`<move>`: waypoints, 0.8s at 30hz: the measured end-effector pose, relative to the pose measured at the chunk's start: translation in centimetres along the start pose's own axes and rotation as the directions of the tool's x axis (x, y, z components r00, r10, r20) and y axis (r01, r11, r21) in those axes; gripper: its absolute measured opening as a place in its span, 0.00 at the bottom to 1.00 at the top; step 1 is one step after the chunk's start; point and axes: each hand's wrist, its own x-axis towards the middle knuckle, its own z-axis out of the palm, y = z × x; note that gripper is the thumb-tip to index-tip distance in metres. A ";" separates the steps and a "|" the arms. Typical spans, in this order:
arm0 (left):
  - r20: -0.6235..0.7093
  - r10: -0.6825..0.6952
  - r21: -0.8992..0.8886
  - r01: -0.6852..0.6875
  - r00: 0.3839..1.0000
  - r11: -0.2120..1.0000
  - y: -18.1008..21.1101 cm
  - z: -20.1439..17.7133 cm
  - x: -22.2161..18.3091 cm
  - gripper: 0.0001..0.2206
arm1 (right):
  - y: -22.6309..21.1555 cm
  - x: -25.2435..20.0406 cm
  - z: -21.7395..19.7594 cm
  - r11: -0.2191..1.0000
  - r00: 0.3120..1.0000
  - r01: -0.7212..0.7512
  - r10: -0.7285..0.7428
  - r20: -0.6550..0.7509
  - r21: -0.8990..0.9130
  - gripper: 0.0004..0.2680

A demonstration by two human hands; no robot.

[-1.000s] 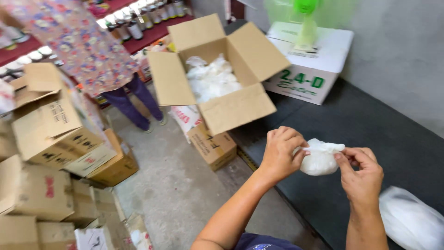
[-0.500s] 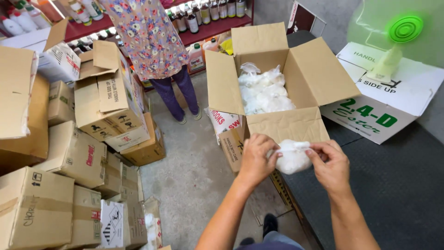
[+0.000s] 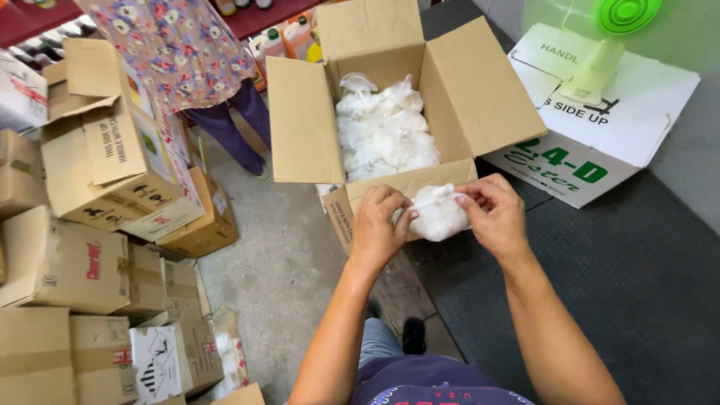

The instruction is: Weighing and bagging white powder into plastic bags.

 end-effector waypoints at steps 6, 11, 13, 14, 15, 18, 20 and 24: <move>0.047 -0.129 -0.003 0.129 0.991 0.992 -3.5 1.5 4.5 0.07 | 4.1 4.4 2.6 0.966 0.987 -0.152 0.136 0.086 0.210 0.04; 0.091 -0.096 0.000 0.097 0.991 0.995 -8.6 2.9 10.5 0.06 | 7.0 9.6 5.4 0.955 0.981 -0.192 0.176 0.086 0.227 0.03; 0.122 -0.131 -0.016 0.134 0.984 0.991 -11.5 4.1 13.1 0.06 | 9.4 12.5 7.1 0.942 0.976 -0.208 0.184 0.115 0.263 0.03; 0.145 -0.160 0.003 0.161 0.976 0.987 -13.1 4.8 13.9 0.06 | 10.7 13.6 8.1 0.932 0.973 -0.223 0.195 0.123 0.286 0.03; 0.168 -0.189 0.022 0.188 0.967 0.982 -14.7 5.5 14.7 0.07 | 12.1 14.6 9.2 0.921 0.970 -0.237 0.206 0.131 0.309 0.04; 0.135 -0.191 0.082 0.181 0.972 0.980 -19.7 7.8 16.6 0.06 | 15.8 17.9 13.0 0.941 0.970 -0.241 0.222 0.104 0.237 0.03; 0.171 -0.224 0.118 0.206 0.959 0.971 -22.4 9.3 17.3 0.06 | 18.9 19.0 15.6 0.934 0.959 -0.280 0.262 0.104 0.223 0.03; 0.258 -0.299 0.268 0.229 0.919 0.936 -27.8 12.2 17.2 0.06 | 23.9 19.6 19.8 0.936 0.940 -0.340 0.335 0.068 0.092 0.04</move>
